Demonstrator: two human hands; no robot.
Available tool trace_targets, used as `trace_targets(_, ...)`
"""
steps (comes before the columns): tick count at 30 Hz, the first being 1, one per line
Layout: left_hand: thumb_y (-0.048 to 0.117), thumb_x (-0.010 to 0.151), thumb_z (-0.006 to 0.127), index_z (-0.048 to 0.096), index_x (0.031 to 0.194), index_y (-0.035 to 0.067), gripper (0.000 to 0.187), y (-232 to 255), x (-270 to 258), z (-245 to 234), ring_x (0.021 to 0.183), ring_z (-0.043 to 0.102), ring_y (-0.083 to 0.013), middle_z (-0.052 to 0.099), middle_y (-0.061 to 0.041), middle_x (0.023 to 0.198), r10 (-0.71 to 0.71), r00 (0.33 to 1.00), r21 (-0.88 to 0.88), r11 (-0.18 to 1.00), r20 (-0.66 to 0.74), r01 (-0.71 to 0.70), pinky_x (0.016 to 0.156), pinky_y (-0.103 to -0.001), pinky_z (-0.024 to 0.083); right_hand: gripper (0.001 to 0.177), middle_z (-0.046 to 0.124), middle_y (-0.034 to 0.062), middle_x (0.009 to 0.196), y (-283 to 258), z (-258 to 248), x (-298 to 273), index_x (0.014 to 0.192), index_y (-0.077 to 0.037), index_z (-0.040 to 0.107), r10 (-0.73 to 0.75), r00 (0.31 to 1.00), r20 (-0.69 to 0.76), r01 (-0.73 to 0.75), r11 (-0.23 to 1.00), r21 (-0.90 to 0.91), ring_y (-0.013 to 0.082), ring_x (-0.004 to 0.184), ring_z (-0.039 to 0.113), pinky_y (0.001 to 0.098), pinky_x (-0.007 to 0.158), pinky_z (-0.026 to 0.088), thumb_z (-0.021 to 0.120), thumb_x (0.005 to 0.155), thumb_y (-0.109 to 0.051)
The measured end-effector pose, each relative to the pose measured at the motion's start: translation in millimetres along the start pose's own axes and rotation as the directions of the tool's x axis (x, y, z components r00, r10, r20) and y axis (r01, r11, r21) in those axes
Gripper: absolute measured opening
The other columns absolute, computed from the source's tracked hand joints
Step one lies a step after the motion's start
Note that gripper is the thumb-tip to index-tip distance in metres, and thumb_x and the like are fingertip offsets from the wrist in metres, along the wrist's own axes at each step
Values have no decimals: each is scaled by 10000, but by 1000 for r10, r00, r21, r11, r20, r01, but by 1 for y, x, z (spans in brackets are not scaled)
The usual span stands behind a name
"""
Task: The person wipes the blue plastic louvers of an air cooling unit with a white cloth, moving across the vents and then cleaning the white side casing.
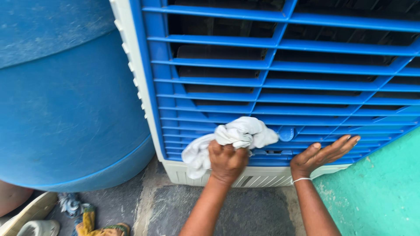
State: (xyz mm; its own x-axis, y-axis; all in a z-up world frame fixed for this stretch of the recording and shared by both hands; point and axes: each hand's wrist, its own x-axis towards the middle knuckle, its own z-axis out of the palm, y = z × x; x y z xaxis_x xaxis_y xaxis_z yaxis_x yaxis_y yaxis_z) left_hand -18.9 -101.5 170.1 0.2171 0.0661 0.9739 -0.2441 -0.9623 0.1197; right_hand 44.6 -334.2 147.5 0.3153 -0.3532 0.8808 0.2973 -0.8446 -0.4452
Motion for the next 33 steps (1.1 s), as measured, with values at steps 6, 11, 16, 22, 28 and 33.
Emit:
trace_targets(6,240,934,682,608,1306,99,405,-105,-26,-36,1051,507,-413,512,-231,1174,-393,914,112,908,-100,403,870,-541,448,672,55,178,1761,10,5,-2,1690,-144,75,2,1000,-2,-2,999,-40,346,1619,60,569,1336,70,207,1134,-498)
trace_targets(11,273,1024,595,510,1357,61,404,-88,-40,-11,1217,496,-453,506,-264,1299,-395,881,75,902,-260,426,1081,-594,398,676,46,175,1762,10,4,-2,1692,-141,77,-2,1000,10,2,1000,-30,341,1619,46,567,1339,67,216,1135,-497)
trace_targets(16,266,985,570,511,1342,77,408,-41,-63,31,1283,572,-369,566,-97,1255,-467,870,39,878,-158,478,1127,-700,216,679,40,173,1766,12,4,-2,1697,-138,80,3,1000,16,-3,1000,-16,339,1620,36,565,1346,62,222,1140,-499)
trace_targets(22,250,847,627,577,1297,201,456,10,-51,38,1223,509,-379,531,-125,1306,-291,948,-25,957,-127,290,1016,-555,373,680,36,156,1768,19,7,-4,1697,-149,84,10,1000,12,-9,999,-50,322,1624,43,562,1350,70,224,1133,-502)
trace_targets(28,226,914,715,599,1306,184,411,-16,-50,8,1227,527,-338,543,-91,1278,-105,993,-81,991,58,109,950,-507,438,664,34,149,1772,22,5,-5,1705,-151,75,-20,1000,23,22,998,-60,323,1627,44,553,1359,84,213,1154,-494)
trace_targets(33,204,847,684,591,1261,126,431,-95,-56,-20,1114,513,-380,537,-199,1195,-296,955,196,937,11,289,919,-535,437,663,25,154,1725,28,6,-5,1708,-135,69,-36,998,44,40,994,-102,326,1626,36,548,1361,75,199,1166,-493)
